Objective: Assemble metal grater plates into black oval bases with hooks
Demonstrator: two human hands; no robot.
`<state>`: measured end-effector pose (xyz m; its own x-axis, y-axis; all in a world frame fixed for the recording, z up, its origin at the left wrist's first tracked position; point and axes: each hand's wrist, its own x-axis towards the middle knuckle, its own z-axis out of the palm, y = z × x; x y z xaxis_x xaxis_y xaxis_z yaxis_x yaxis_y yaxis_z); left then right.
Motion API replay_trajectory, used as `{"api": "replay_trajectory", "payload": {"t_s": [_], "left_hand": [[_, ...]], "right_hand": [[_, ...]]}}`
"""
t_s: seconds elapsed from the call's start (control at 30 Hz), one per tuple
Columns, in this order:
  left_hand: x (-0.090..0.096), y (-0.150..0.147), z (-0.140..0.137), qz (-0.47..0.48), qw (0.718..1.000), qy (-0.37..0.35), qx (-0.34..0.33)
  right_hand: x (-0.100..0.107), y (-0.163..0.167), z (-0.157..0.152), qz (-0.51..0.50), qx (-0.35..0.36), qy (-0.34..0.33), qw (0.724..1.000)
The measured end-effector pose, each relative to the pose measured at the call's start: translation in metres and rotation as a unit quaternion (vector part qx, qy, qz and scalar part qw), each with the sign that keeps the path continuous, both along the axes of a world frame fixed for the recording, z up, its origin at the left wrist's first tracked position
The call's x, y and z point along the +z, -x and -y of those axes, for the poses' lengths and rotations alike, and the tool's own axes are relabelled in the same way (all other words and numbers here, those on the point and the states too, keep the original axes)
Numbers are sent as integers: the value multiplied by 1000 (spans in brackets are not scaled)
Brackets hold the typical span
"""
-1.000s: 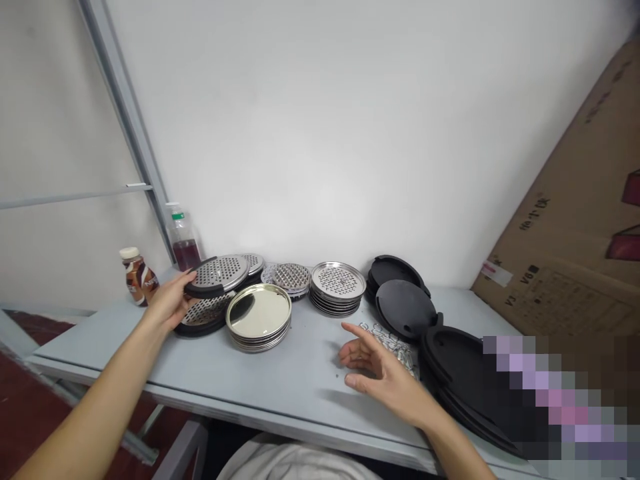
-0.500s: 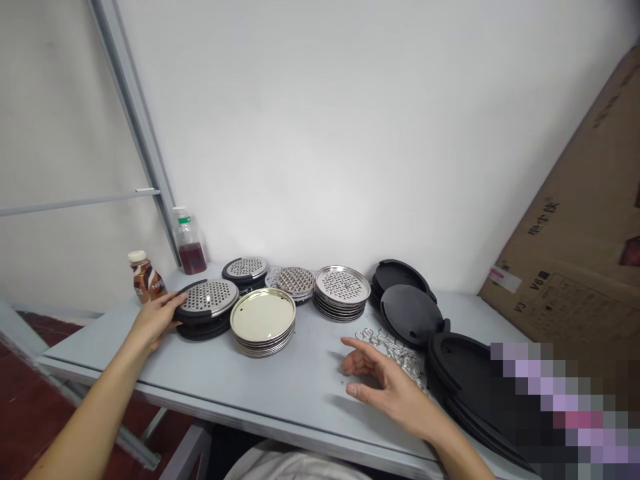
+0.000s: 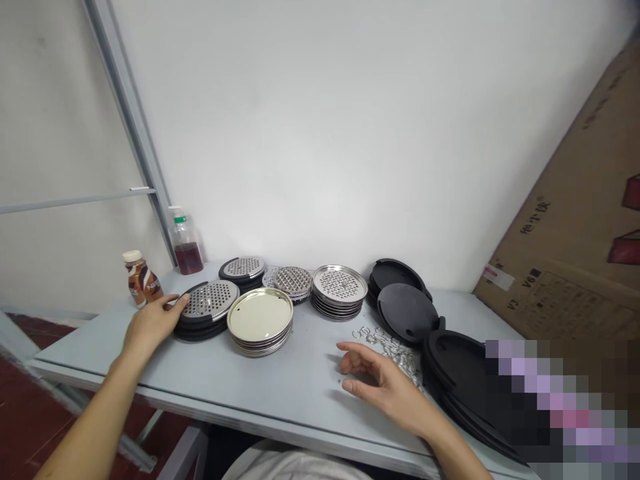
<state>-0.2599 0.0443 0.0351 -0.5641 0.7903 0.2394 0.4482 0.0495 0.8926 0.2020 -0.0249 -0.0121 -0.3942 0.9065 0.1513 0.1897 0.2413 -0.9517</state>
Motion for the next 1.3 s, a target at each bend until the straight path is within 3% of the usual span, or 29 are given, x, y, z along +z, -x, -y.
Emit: {"api": "replay_trajectory", "payload": {"t_s": [0.13, 0.2, 0.23, 0.33, 0.43, 0.53, 0.7, 0.87, 1.07, 1.17, 1.3], "left_hand": [[3, -29, 16, -170, 983, -68, 28], [1, -56, 26, -224, 970, -96, -10], [0, -72, 31, -257, 959, -105, -63], [-8, -120, 44, -414, 855, -191, -249], [-16, -152, 50, -472, 812, -203, -275], [-23, -162, 51, -487, 807, -202, -265], [-26, -162, 49, -469, 821, -205, -252], [-25, -162, 45, -486, 808, -225, -245], [-8, -159, 40, -468, 813, -285, -199], [3, -168, 45, -456, 797, -351, -183], [-3, -196, 68, -415, 766, -407, -273]], "right_hand": [[0, 0, -4, -3, -53, -29, 998], [-1, -2, -7, 20, -104, -72, 992], [-2, -4, -9, 43, -132, -101, 985], [-6, -8, -11, 118, -200, -177, 956], [-11, -10, -11, 161, -224, -214, 937], [-14, -8, -11, 201, -228, -243, 921], [-19, -5, -14, 260, -203, -261, 907], [-21, -3, -14, 297, -184, -268, 898], [-22, -4, -13, 303, -182, -272, 895], [-22, -4, -13, 293, -184, -275, 897], [-22, -6, -15, 262, -207, -280, 900]]}}
